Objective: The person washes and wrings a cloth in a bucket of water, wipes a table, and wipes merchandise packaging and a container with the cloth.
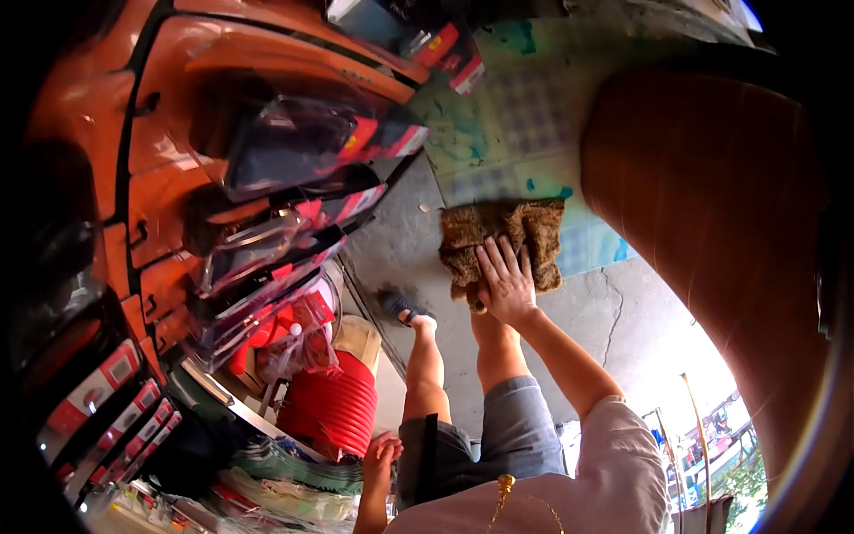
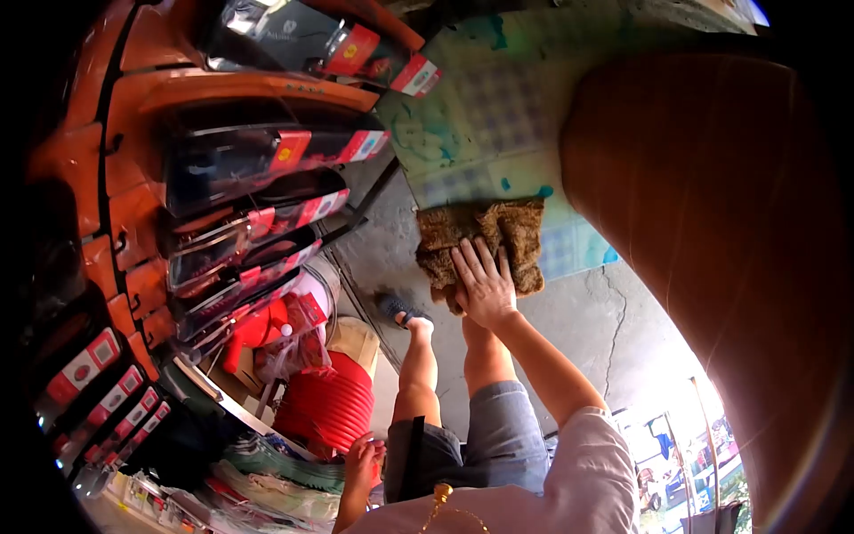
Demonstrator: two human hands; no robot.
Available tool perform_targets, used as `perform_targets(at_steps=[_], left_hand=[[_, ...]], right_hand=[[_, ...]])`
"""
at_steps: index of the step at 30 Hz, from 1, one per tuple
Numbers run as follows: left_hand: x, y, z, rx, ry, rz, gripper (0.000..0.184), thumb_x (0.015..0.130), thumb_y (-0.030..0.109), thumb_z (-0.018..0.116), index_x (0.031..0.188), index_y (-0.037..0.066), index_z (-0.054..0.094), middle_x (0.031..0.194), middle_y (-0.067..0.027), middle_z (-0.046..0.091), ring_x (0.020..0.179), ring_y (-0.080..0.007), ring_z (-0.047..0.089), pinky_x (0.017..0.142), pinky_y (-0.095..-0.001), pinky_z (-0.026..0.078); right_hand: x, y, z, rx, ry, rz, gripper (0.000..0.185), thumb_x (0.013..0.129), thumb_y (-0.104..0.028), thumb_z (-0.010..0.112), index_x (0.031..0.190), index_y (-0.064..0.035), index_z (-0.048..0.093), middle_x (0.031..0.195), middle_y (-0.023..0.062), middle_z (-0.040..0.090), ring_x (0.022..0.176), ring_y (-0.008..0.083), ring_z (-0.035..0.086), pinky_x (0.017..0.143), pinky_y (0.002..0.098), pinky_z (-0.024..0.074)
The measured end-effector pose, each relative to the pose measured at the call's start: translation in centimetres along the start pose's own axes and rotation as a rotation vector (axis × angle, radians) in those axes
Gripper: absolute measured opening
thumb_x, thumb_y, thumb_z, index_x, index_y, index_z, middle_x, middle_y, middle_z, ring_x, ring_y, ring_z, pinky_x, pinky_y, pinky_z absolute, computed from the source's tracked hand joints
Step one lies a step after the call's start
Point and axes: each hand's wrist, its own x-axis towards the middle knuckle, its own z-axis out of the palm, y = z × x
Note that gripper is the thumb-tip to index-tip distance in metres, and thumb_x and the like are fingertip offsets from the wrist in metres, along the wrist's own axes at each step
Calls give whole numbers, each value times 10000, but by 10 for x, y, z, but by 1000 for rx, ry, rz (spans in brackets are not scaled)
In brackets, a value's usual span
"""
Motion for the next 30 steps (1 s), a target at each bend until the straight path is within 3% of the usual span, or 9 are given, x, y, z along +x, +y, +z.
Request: perform_targets(at_steps=[2,6,10,12,14,16,21,24,30], left_hand=[[0,6,0,11,3,-7,273,895,126,499,1149,26,487,961,-83,588,834,-152,581,749,-263,480],[7,17,3,-52,37,63,275,897,140,499,1148,27,484,959,-88,588,841,-149,573,765,-265,475],[14,25,6,-133,149,100,294,896,164,507,1157,30,480,955,-88,588,826,-149,568,766,-269,473],[17,27,10,-45,107,75,292,898,165,505,1156,29,481,953,-90,588,832,-150,571,768,-268,472],[20,29,15,-16,58,67,284,901,150,497,1157,27,483,955,-91,587,837,-150,573,771,-267,472],[21,33,17,-38,12,80,277,903,134,488,1157,25,483,959,-95,585,841,-152,574,775,-269,473],[17,41,11,-42,-4,77,275,898,117,487,1157,24,480,965,-99,584,836,-149,572,783,-268,469],[14,35,1,-33,8,26,279,896,117,491,1162,34,478,967,-92,583,840,-145,570,776,-267,468],[16,46,6,-82,77,25,313,885,141,520,1176,37,468,964,-86,583,831,-146,565,771,-274,466]], right_hand=[[35,1,-23,-27,15,-88,786,697,-383,604,1377,-148,286,1425,59,265,1318,253,225,1039,527,180],[169,-3,-71,-40,426,-100,637,801,-412,494,1342,-115,334,1405,86,296,1307,282,236,1011,548,203],[209,38,-98,-29,432,-290,658,788,-468,505,1335,-138,350,1362,90,356,1304,270,238,1022,543,190],[204,66,-110,-174,323,-75,615,796,-472,499,1326,-184,378,1405,63,303,1317,247,231,1045,518,162],[200,104,-110,-112,617,123,653,814,-452,494,1363,-149,311,1435,68,252,1338,253,181,1050,522,149],[194,116,-113,-98,701,229,673,825,-413,481,1376,-93,264,1437,119,229,1337,284,170,1051,519,144],[141,51,-71,-62,530,380,661,832,-336,441,1385,-50,219,1449,173,153,1339,358,108,1053,529,115],[107,-6,-41,-56,188,167,723,765,-384,526,1384,-123,258,1451,153,158,1348,343,88,1032,598,75],[171,34,-84,-33,317,-156,703,786,-553,464,1359,-173,318,1427,62,265,1340,241,172,1058,510,111]])
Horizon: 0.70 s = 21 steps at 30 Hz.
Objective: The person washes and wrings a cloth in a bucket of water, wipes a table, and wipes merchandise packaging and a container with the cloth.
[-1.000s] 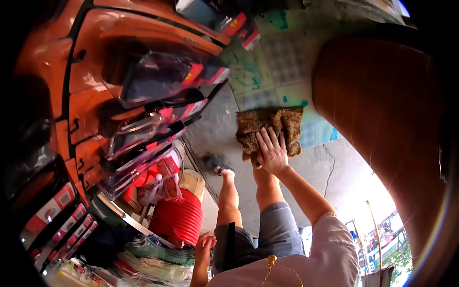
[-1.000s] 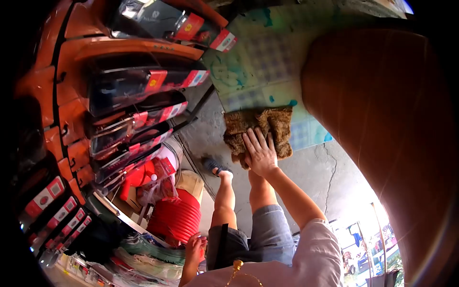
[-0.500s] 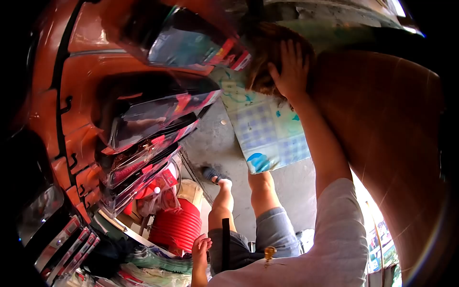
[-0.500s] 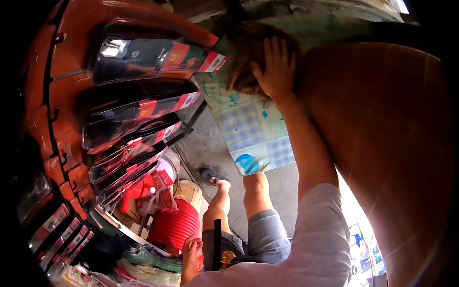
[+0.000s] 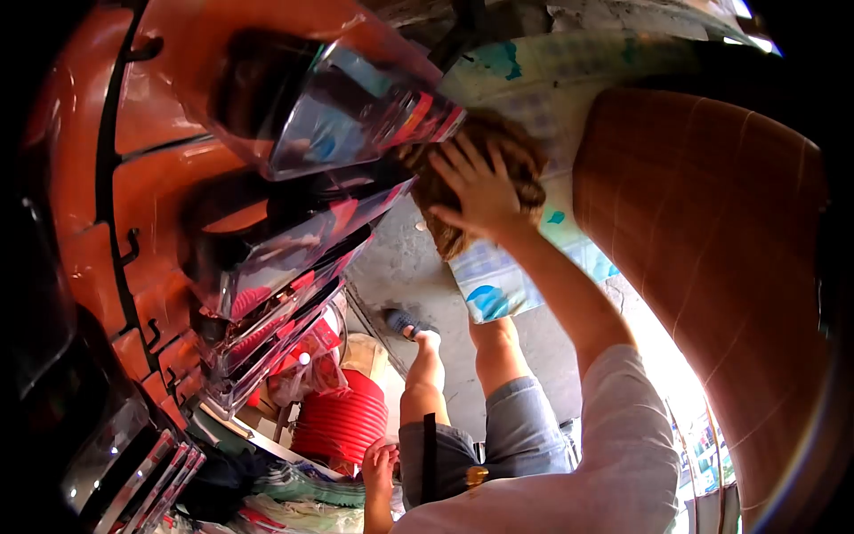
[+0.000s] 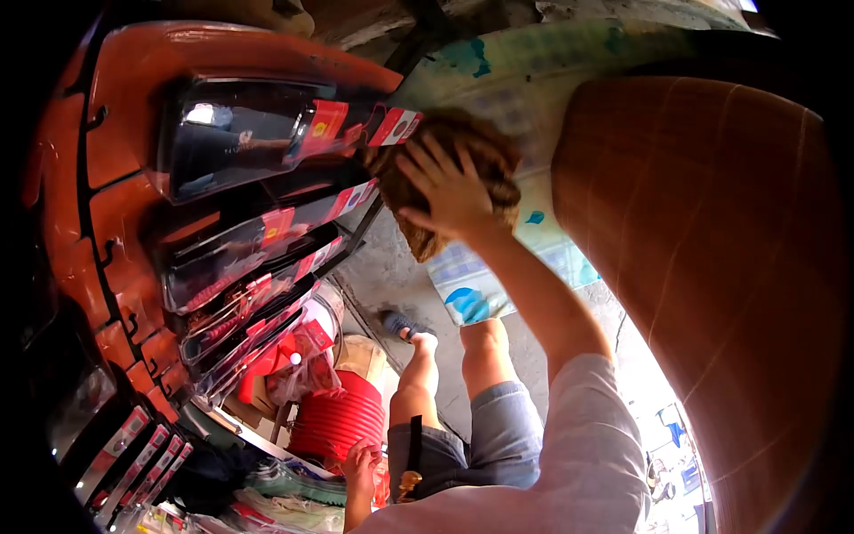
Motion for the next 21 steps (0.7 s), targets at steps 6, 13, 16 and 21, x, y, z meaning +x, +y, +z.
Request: perform_targets(at_steps=[6,13,16,21], left_hand=[[11,7,19,-27,-78,74,329,890,167,517,1188,36,463,976,-104,576,852,-162,568,800,-283,466],[26,-5,21,-151,-80,-8,321,892,167,521,1180,34,471,984,-93,580,842,-152,571,779,-273,469],[14,-2,21,-39,-88,24,322,893,169,518,1182,35,470,985,-91,580,844,-151,569,779,-273,469],[13,-1,16,1,-106,5,319,894,168,513,1180,33,470,984,-95,578,847,-151,565,788,-280,468]], right_hand=[[56,89,-36,-267,204,204,680,782,-491,502,1341,-139,341,1404,80,306,1334,252,193,1057,493,152],[76,155,-52,-278,263,728,733,839,-565,368,1385,-94,233,1408,132,262,1296,324,227,1018,492,214],[73,140,-47,-363,319,744,714,887,-517,301,1380,-10,199,1412,200,229,1295,354,229,1021,488,215],[30,85,-25,-379,360,580,686,843,-448,420,1329,22,309,1361,260,290,1250,411,275,982,510,254]])
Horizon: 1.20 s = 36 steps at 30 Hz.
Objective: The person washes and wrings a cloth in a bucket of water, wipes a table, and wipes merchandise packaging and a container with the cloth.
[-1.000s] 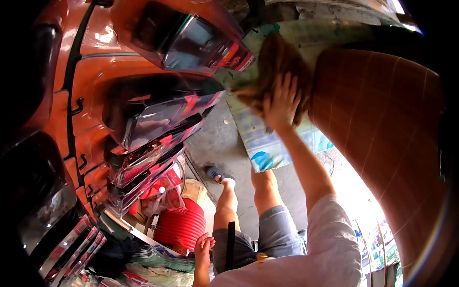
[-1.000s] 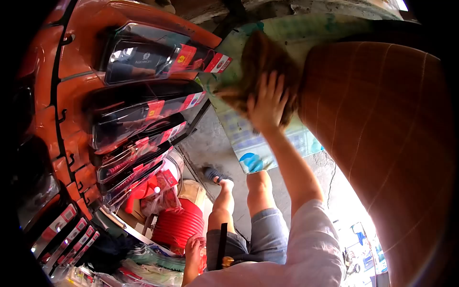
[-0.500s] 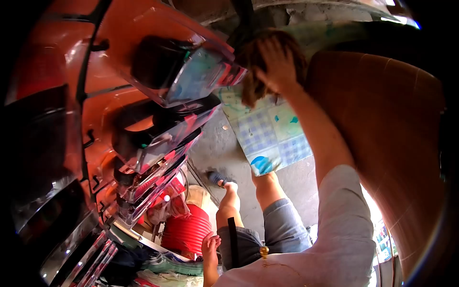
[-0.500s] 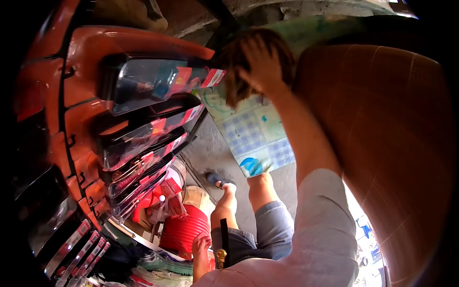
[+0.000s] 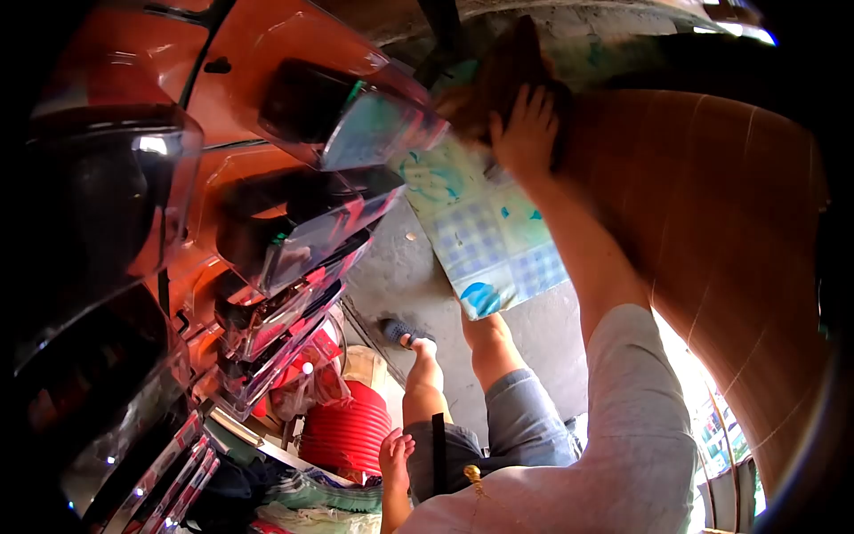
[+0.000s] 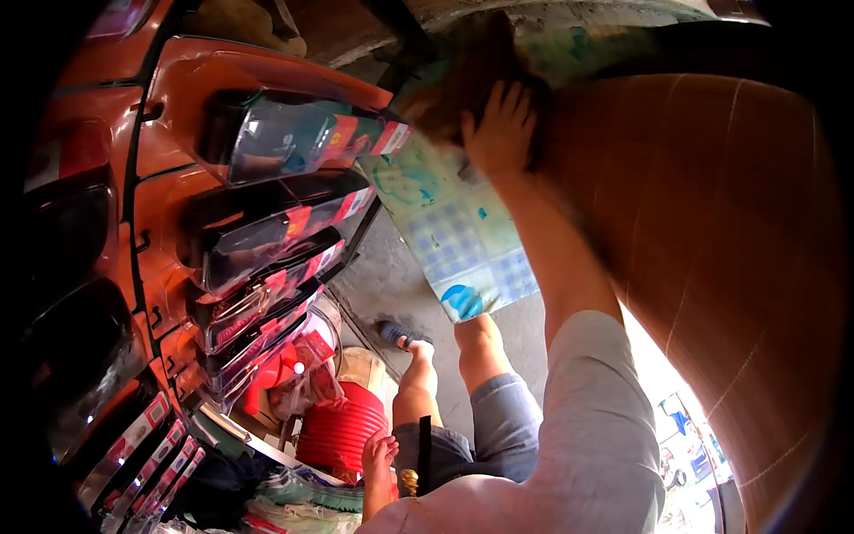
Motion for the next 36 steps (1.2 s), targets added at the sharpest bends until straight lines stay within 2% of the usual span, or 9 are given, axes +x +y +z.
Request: perform_targets(at_steps=[4,13,25,29,32,33,34,35,36], left_hand=[[-1,1,-11,-7,-55,24,307,900,154,494,1171,13,469,988,-109,565,847,-157,563,802,-286,468],[-11,-1,-26,89,-56,49,257,898,140,487,1143,62,505,948,-55,585,847,-133,557,789,-276,461],[-9,-14,-23,106,45,75,292,902,128,494,1168,8,475,975,-92,588,847,-149,581,773,-255,476],[61,9,10,192,-49,225,282,887,102,524,1146,-4,491,975,-86,586,840,-120,559,721,-221,447],[158,55,52,245,-13,444,312,883,118,540,1156,-18,479,914,-46,559,825,-112,527,776,-216,442],[187,82,75,53,-124,420,315,881,119,544,1166,5,475,889,-28,550,778,-92,512,730,-201,440],[230,100,82,156,-174,500,301,884,106,528,1173,44,476,998,-40,553,862,-104,548,745,-196,455],[258,125,101,139,-164,531,323,877,120,548,1183,59,461,884,-15,552,759,-68,507,635,-186,408],[289,144,110,141,-145,550,339,879,125,545,1201,81,449,925,-14,551,793,-79,526,670,-205,429]], right_hand=[[-90,-6,-19,57,-285,-80,716,829,-456,424,1385,-55,216,1439,200,151,1327,369,117,1007,537,186],[-281,44,-68,196,-587,-130,757,772,-442,520,1381,-85,247,1434,198,180,1326,389,127,1008,571,141],[-103,-22,-12,209,-163,-177,760,775,-517,499,1368,-96,282,1434,174,198,1326,372,144,1011,577,173],[-145,-20,-31,226,-223,-386,711,760,-486,518,1341,-115,344,1427,155,230,1323,365,164,1011,595,144],[-198,-3,-47,257,-427,-476,687,750,-494,533,1348,-219,339,1424,72,268,1334,316,168,1024,587,139],[-209,7,-52,265,-495,-500,685,749,-497,534,1347,-228,340,1424,56,270,1337,300,171,1027,582,140],[-217,19,-48,282,-505,-513,683,748,-506,532,1347,-239,341,1424,39,275,1335,277,189,1033,570,146],[-218,26,-43,302,-454,-521,673,762,-514,508,1350,-235,338,1420,43,283,1330,275,201,1030,564,157],[-218,24,-47,287,-465,-513,663,765,-514,500,1345,-231,349,1414,49,295,1323,281,218,1026,564,163]])
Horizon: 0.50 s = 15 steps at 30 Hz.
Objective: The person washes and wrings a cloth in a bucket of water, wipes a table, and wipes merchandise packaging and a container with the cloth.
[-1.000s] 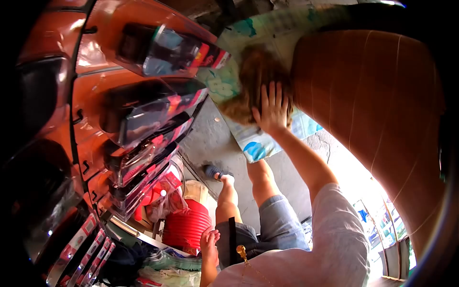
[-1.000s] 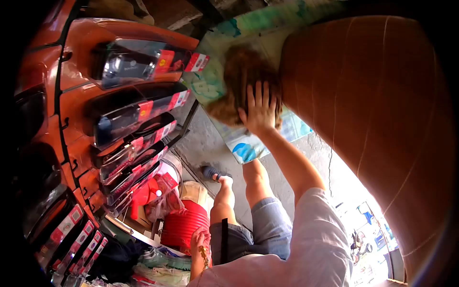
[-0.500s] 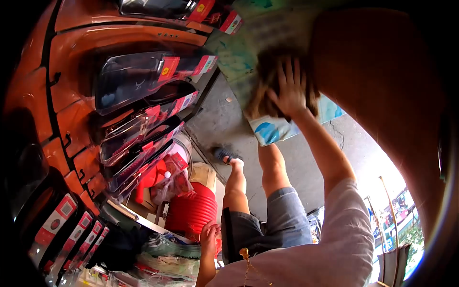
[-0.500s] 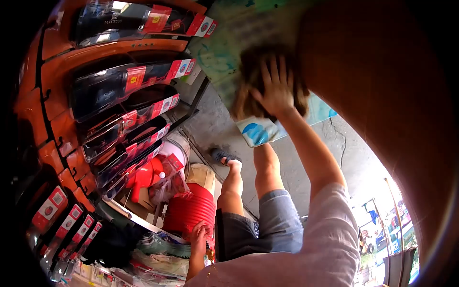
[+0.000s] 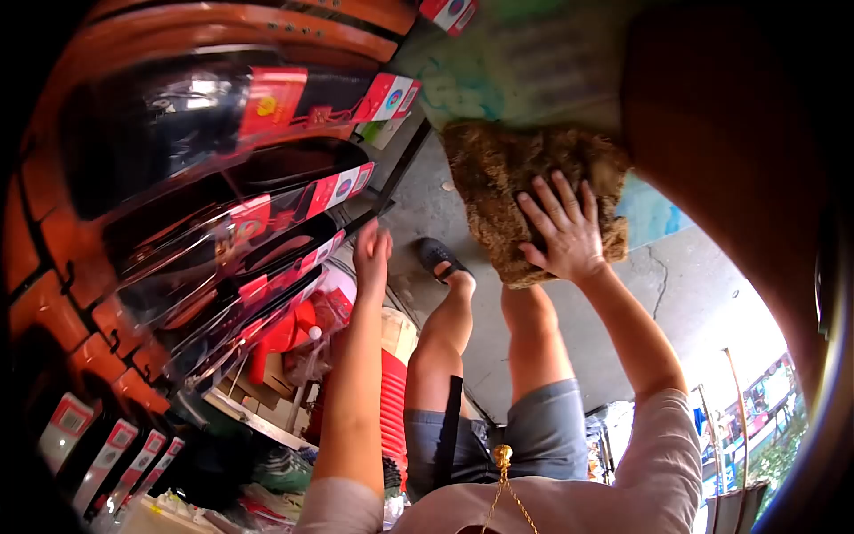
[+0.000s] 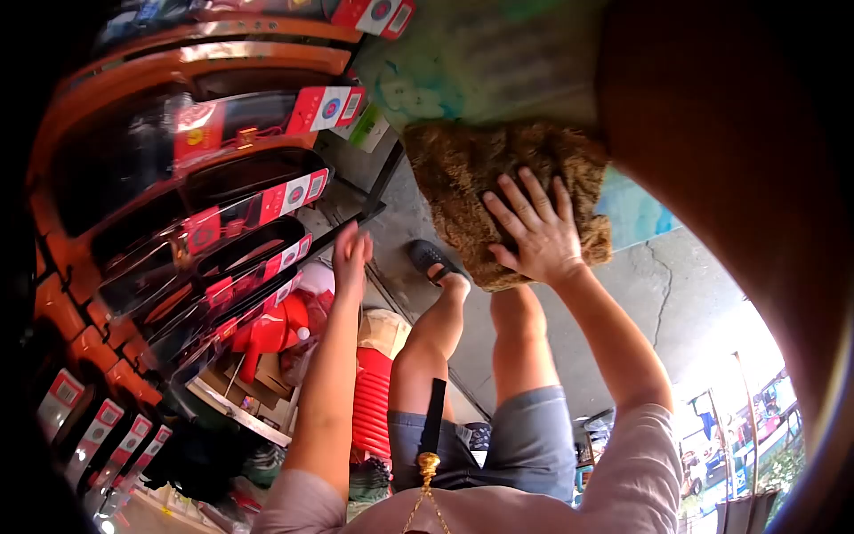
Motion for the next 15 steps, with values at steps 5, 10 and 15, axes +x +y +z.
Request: perform_targets(at_steps=[5,10,15], left_hand=[[156,-27,6,-147,218,-19,511,828,182,608,1269,122,357,1018,-26,519,882,-140,515,791,-334,436],[272,-47,11,-184,298,-63,687,767,277,671,1316,118,291,1165,-51,452,993,-206,442,838,-407,403],[343,-56,17,-486,132,-59,558,756,287,689,1227,118,442,1110,-36,540,985,-198,520,798,-401,447]], right_hand=[[2,0,6,-28,53,-11,629,758,-505,502,1301,-199,419,1377,86,353,1287,318,283,1005,576,176],[0,3,4,-4,3,-35,616,746,-483,541,1277,-184,447,1352,128,368,1269,368,287,989,607,167],[-1,3,9,-40,-2,-66,625,763,-536,521,1262,-164,458,1336,172,373,1243,427,303,962,642,168]])
